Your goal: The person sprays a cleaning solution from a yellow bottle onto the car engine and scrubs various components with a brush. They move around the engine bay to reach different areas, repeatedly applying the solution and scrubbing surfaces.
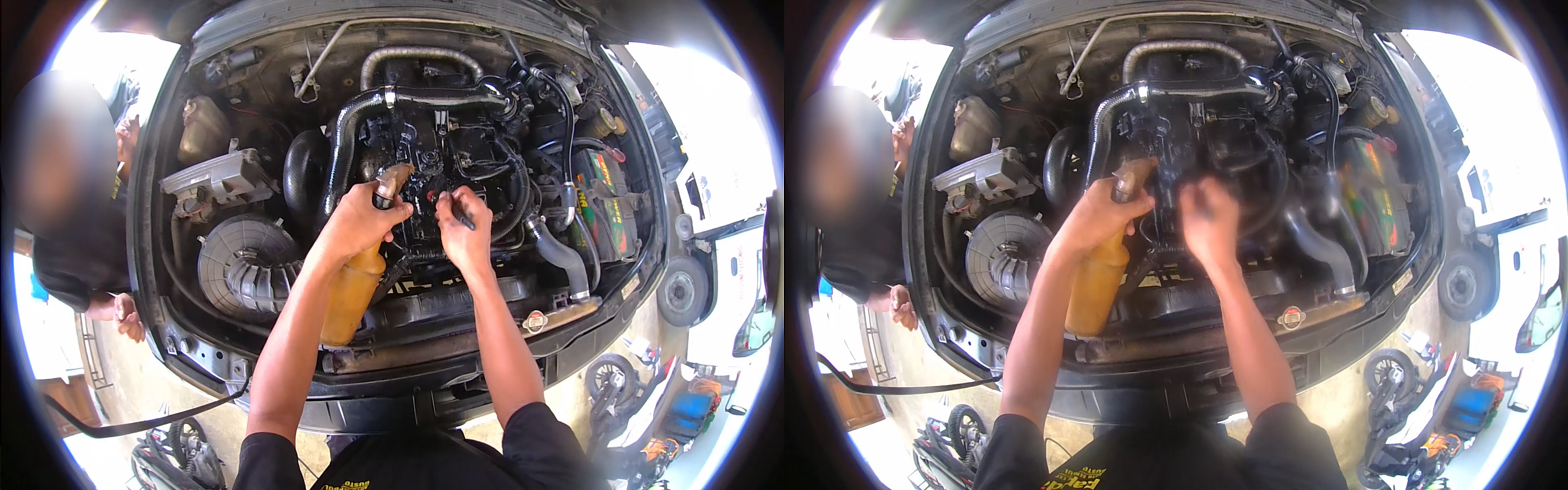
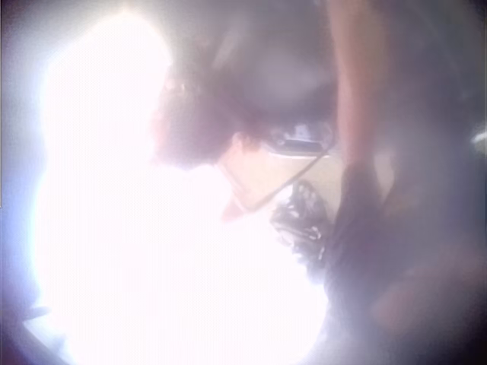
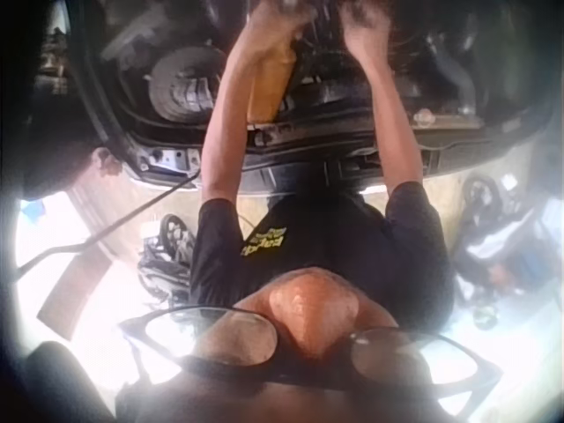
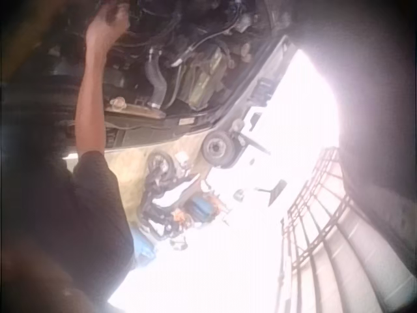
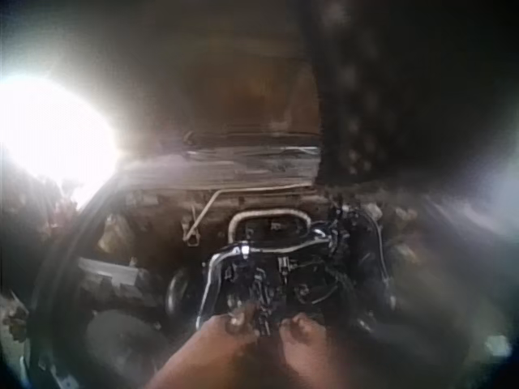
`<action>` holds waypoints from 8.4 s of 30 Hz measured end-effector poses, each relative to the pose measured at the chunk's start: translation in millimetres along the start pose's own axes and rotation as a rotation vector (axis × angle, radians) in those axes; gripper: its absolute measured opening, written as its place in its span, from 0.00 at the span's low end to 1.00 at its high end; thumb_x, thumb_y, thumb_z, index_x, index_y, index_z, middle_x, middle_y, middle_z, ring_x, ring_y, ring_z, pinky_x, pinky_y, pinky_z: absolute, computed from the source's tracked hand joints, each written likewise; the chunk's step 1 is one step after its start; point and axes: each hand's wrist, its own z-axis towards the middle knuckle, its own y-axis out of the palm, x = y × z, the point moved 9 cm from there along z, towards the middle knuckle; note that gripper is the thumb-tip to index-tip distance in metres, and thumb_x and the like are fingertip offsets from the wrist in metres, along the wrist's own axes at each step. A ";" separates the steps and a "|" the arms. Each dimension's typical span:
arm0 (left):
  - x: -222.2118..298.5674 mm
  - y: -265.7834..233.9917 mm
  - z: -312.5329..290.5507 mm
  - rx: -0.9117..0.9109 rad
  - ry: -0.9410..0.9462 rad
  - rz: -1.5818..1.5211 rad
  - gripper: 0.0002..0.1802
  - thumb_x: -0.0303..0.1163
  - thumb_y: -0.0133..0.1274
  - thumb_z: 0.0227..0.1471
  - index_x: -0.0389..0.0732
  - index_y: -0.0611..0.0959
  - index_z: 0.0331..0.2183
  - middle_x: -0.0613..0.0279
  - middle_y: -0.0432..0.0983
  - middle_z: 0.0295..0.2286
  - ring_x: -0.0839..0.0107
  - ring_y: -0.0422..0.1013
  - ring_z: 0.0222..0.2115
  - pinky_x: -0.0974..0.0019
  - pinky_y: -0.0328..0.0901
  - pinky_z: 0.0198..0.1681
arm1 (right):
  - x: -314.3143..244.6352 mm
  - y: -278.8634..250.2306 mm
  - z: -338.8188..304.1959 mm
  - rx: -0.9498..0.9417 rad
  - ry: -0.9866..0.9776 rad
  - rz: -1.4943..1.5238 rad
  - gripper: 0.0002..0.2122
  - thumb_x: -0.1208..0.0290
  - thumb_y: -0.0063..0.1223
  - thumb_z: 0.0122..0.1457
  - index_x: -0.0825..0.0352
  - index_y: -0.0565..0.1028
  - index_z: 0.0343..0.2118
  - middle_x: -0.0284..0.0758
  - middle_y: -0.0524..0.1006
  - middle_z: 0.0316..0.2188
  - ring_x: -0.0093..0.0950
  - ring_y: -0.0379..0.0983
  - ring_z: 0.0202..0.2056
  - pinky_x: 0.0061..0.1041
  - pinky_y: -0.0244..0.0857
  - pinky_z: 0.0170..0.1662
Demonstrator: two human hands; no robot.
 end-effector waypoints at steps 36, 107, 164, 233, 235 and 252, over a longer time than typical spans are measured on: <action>34.4 10.3 -27.6 0.080 -0.057 0.441 0.24 0.42 0.69 0.58 0.26 0.88 0.42 0.43 0.89 0.26 0.51 0.90 0.31 0.50 0.82 0.46 | -16.7 -54.5 -8.1 0.266 -0.259 -0.018 0.14 0.69 0.63 0.75 0.70 0.79 0.31 0.34 0.82 0.22 0.21 0.81 0.26 0.28 0.71 0.30; 44.1 116.8 -15.1 -0.002 -0.117 0.793 0.31 0.55 0.70 0.59 0.34 0.92 0.46 0.33 0.89 0.46 0.37 0.86 0.51 0.42 0.78 0.57 | 68.7 -108.8 -28.9 -0.035 0.146 0.457 0.13 0.71 0.60 0.77 0.73 0.80 0.34 0.37 0.86 0.26 0.24 0.83 0.25 0.27 0.79 0.31; 7.2 -12.8 -130.5 0.266 -0.057 -0.320 0.20 0.35 0.69 0.68 0.36 0.88 0.56 0.60 0.86 0.37 0.75 0.77 0.27 0.68 0.73 0.26 | -27.0 -105.4 -219.3 0.285 -0.054 0.525 0.17 0.58 0.57 0.82 0.63 0.80 0.65 0.30 0.84 0.49 0.15 0.80 0.40 0.16 0.67 0.35; 80.5 33.3 -201.5 0.506 0.154 0.029 0.20 0.41 0.70 0.67 0.34 0.91 0.51 0.69 0.80 0.27 0.80 0.72 0.18 0.68 0.70 0.25 | -21.7 -96.5 -256.3 0.289 -0.300 0.288 0.14 0.68 0.56 0.82 0.73 0.82 0.59 0.35 0.79 0.44 0.22 0.78 0.39 0.25 0.74 0.45; 84.9 34.5 -205.7 0.448 0.209 -0.070 0.23 0.40 0.70 0.68 0.34 0.89 0.57 0.70 0.81 0.30 0.81 0.70 0.19 0.69 0.69 0.25 | -22.3 -97.8 -256.6 0.309 -0.296 0.265 0.14 0.68 0.56 0.82 0.73 0.81 0.60 0.36 0.79 0.45 0.23 0.78 0.40 0.26 0.74 0.46; 68.9 0.8 -241.4 0.411 0.321 -0.016 0.51 0.42 0.81 0.57 0.37 0.66 0.68 0.49 0.75 0.57 0.63 0.77 0.52 0.58 0.73 0.59 | -88.0 -77.9 -152.5 0.246 -0.618 -0.091 0.14 0.67 0.65 0.75 0.65 0.80 0.58 0.43 0.81 0.50 0.45 0.80 0.50 0.42 0.75 0.54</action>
